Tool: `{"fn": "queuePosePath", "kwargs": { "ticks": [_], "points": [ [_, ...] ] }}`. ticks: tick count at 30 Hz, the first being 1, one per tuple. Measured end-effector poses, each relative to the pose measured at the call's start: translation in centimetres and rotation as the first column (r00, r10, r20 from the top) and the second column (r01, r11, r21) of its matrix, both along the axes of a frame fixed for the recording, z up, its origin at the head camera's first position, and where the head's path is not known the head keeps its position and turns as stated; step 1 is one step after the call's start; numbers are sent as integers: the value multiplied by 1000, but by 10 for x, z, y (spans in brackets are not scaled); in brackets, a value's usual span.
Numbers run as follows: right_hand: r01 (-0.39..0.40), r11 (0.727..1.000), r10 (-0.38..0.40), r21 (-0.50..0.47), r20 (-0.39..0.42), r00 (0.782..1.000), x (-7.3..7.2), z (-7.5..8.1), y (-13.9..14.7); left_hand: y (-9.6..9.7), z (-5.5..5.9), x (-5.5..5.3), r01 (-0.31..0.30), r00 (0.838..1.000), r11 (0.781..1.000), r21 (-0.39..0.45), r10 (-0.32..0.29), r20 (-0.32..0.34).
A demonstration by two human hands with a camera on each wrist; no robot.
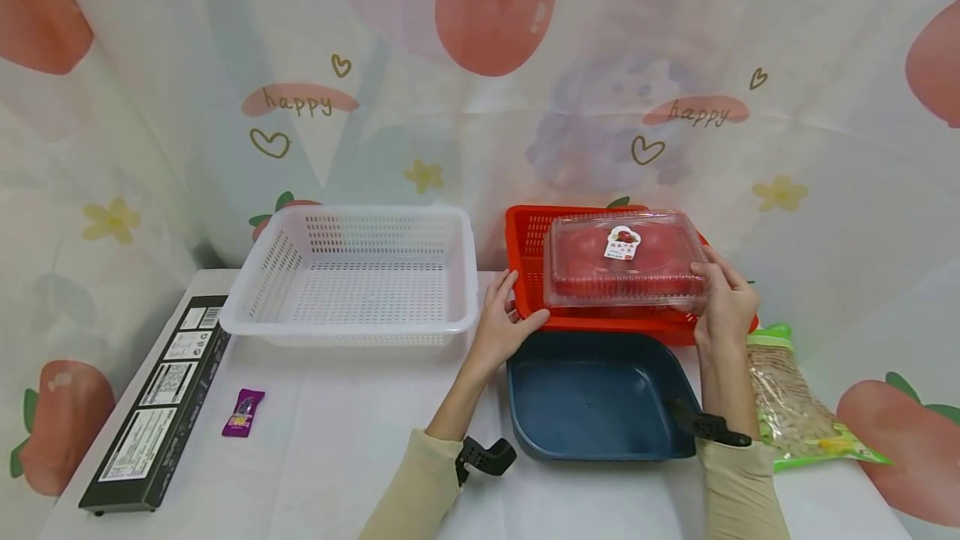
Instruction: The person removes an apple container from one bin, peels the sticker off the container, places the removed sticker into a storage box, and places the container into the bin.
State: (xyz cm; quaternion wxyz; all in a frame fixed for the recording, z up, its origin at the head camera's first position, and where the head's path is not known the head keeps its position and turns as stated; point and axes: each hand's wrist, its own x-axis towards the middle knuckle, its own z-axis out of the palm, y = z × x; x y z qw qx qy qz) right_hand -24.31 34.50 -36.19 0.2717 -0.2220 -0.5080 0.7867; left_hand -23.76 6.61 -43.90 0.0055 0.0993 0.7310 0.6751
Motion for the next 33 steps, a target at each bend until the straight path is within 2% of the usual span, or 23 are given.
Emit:
{"fn": "queuePosePath", "kwargs": {
  "ticks": [12,19,26,33],
  "points": [
    [-12,1000,11,-28,-19,1000,2,-1,0,-1,-2,0,-1,1000,1000,6,0,23],
    [-20,999,20,-32,-21,1000,2,1,0,-3,5,4,4,998,999,37,-6,55],
    [-15,999,13,-51,-33,999,3,3,-3,-7,19,7,-34,999,998,44,35,-22],
    [-31,998,27,-55,-72,997,7,9,-7,-8,30,11,-12,996,996,91,20,-83]
  ]
}}
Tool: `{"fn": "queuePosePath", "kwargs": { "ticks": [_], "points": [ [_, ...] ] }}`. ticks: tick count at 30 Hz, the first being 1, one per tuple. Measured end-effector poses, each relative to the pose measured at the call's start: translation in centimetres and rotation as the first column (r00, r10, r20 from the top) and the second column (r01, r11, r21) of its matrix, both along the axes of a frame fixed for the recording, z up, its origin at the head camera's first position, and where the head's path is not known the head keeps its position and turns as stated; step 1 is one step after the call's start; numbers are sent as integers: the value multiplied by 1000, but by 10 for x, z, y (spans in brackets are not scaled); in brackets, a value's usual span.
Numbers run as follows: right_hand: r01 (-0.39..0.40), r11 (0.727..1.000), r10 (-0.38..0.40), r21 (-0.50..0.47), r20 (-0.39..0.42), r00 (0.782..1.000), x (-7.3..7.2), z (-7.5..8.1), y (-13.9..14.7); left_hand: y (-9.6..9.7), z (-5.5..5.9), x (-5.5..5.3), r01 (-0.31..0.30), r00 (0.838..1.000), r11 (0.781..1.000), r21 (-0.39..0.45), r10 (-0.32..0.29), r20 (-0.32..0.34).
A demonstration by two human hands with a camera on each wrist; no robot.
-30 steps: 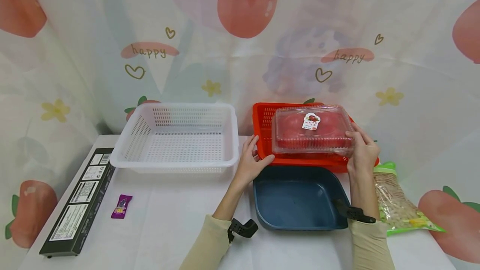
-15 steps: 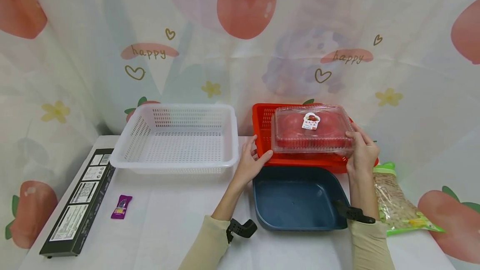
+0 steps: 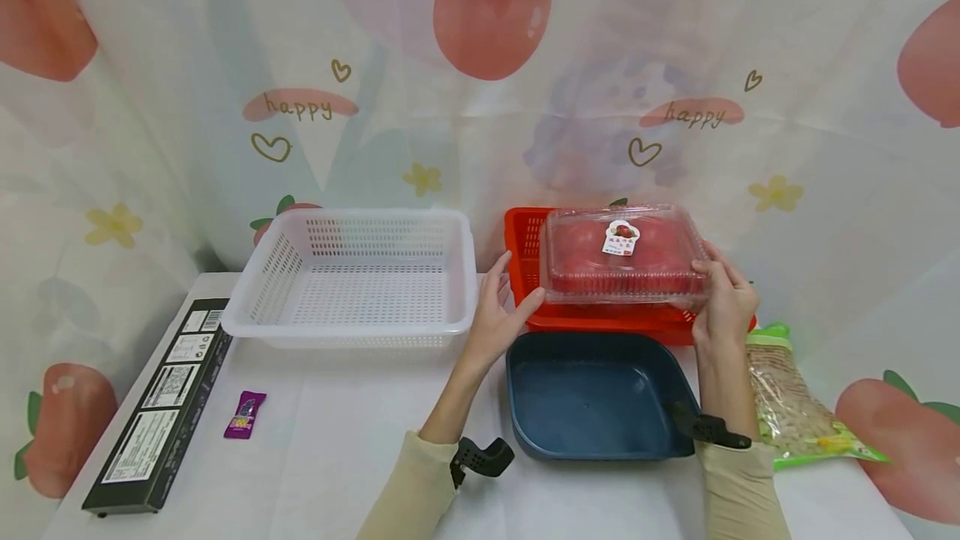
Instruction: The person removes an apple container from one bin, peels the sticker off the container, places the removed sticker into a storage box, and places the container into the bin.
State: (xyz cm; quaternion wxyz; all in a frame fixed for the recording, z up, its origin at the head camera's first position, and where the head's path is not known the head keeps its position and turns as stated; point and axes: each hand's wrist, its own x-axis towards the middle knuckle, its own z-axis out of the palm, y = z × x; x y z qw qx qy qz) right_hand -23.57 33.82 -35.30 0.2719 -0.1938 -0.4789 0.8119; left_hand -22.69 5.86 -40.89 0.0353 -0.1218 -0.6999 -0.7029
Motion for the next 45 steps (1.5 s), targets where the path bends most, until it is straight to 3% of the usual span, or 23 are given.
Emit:
{"fn": "queuePosePath", "kwargs": {
  "ticks": [5,13,21,25,33,45],
  "points": [
    [-32,999,32,-3,-22,999,5,7,-5,-1,8,4,33,999,998,45,-32,-7],
    [-69,998,68,-9,-56,996,14,16,-18,-4,14,7,70,997,996,50,-70,9],
    [-136,990,135,-20,-60,989,22,22,-36,-23,26,4,72,997,997,34,-72,-10],
    [-173,985,172,-7,-64,983,25,24,-46,-34,34,3,45,999,999,26,-44,-10],
    [-260,964,263,50,-76,962,31,23,-63,-48,41,3,-38,998,999,34,36,56],
    [-380,897,402,228,-57,914,39,19,-85,-66,53,8,-124,990,990,-72,118,-80]
  ]
}}
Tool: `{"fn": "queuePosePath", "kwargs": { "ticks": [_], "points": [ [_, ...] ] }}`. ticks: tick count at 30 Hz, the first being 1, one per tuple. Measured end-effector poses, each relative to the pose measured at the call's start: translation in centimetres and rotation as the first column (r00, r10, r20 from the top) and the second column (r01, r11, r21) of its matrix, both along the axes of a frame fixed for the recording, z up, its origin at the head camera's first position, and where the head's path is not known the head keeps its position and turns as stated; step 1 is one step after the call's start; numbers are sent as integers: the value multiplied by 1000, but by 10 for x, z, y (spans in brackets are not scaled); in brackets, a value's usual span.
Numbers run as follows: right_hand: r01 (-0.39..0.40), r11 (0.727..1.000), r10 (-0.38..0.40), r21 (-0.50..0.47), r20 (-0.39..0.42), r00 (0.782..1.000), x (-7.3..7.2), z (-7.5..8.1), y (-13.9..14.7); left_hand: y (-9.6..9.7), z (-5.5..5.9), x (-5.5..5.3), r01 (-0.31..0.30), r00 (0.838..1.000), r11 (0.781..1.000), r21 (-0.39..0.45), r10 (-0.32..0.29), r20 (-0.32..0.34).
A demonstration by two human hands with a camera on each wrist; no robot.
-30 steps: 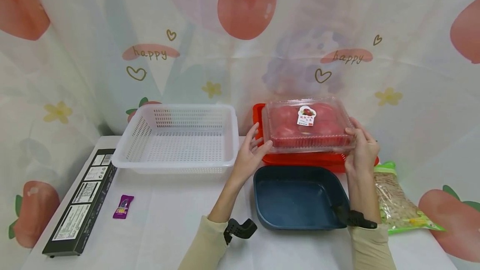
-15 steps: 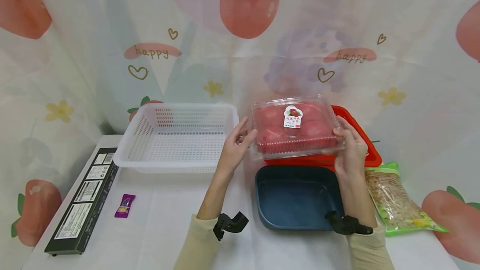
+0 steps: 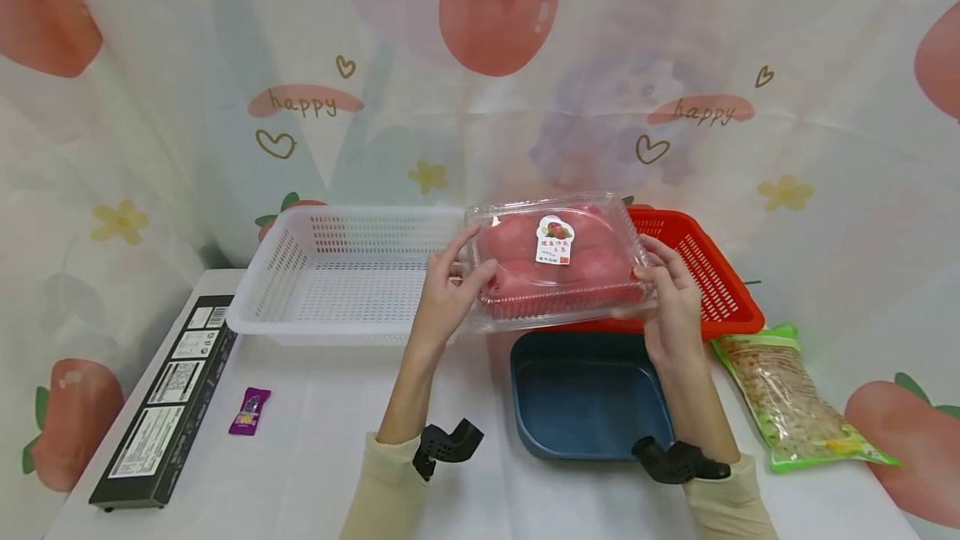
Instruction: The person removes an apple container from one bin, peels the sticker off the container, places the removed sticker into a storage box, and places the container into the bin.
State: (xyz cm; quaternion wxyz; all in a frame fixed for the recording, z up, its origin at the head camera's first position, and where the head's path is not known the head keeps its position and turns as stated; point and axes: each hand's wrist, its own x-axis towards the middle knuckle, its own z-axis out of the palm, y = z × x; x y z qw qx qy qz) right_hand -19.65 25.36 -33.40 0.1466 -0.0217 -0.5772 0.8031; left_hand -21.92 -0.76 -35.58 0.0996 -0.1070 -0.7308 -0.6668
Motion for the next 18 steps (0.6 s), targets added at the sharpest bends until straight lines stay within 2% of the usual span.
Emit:
{"fn": "queuePosePath", "kwargs": {
  "ticks": [6,11,18],
  "points": [
    [-34,999,34,41,-11,999,7,3,-8,-9,12,8,-38,999,995,-88,36,-21],
    [-68,989,73,131,-31,997,13,7,-11,-18,22,15,-55,998,993,-107,53,-13],
    [-123,930,143,345,-33,989,21,11,-12,-31,34,25,-30,999,996,-87,31,9]
  ]
}}
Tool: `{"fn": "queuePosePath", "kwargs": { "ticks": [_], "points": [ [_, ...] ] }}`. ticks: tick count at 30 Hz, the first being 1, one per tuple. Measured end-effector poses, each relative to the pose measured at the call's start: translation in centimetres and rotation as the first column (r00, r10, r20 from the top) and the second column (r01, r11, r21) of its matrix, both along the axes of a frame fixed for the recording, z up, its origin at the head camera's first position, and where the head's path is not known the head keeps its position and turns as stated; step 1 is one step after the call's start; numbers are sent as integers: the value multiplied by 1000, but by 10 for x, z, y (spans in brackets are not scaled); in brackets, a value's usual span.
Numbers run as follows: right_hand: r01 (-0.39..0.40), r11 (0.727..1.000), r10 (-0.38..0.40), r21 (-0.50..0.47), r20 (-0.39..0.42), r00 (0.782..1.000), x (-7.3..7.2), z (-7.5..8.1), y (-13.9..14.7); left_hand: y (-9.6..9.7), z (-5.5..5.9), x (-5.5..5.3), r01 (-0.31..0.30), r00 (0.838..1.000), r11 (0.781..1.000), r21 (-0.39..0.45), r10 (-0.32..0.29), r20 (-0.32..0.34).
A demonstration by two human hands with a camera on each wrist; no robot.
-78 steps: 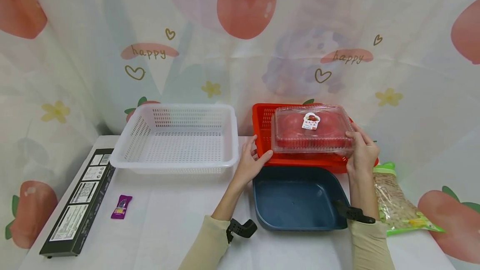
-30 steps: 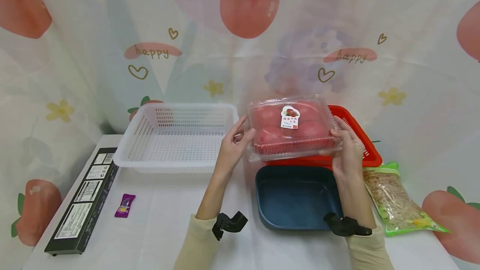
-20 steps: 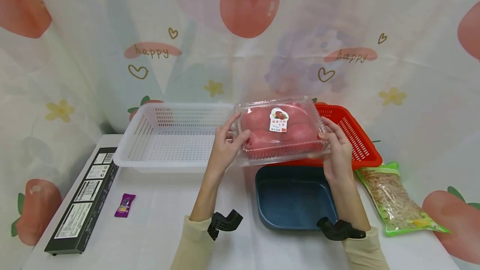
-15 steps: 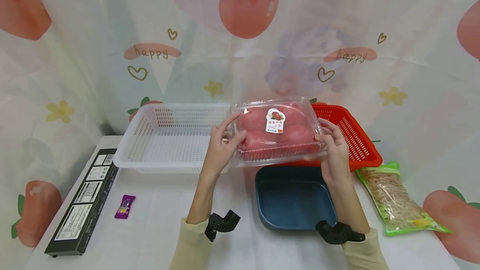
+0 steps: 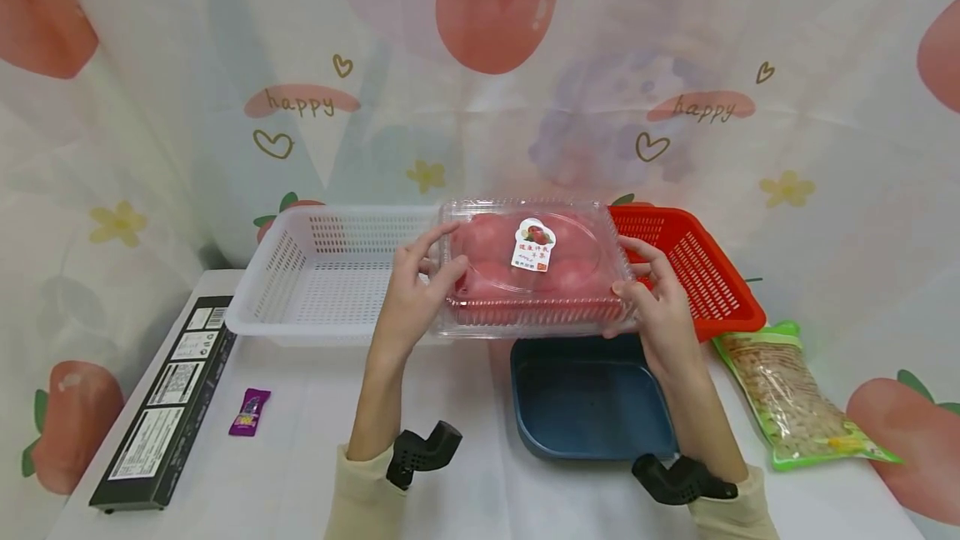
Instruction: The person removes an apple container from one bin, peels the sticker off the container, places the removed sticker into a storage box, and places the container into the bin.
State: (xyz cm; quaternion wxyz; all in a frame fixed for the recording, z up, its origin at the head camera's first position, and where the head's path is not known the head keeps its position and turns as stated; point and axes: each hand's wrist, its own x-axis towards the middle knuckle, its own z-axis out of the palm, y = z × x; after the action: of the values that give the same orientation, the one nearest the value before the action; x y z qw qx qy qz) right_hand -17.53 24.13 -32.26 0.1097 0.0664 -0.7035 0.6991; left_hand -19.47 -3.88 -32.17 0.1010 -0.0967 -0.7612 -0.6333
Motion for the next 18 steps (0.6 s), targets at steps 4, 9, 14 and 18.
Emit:
{"fn": "queuePosePath", "kwargs": {
  "ticks": [4,9,14,18],
  "points": [
    [-58,996,58,69,-11,998,5,3,0,-5,7,6,0,1000,1000,-1,0,-8],
    [-126,985,127,120,-1,992,10,9,0,-9,13,13,6,999,1000,2,-6,-32],
    [-216,968,214,123,36,976,15,13,-2,-14,14,17,9,999,1000,10,-8,-36],
    [-234,967,232,101,37,972,18,13,-6,-17,16,21,2,999,1000,5,-2,-46]
  ]
}}
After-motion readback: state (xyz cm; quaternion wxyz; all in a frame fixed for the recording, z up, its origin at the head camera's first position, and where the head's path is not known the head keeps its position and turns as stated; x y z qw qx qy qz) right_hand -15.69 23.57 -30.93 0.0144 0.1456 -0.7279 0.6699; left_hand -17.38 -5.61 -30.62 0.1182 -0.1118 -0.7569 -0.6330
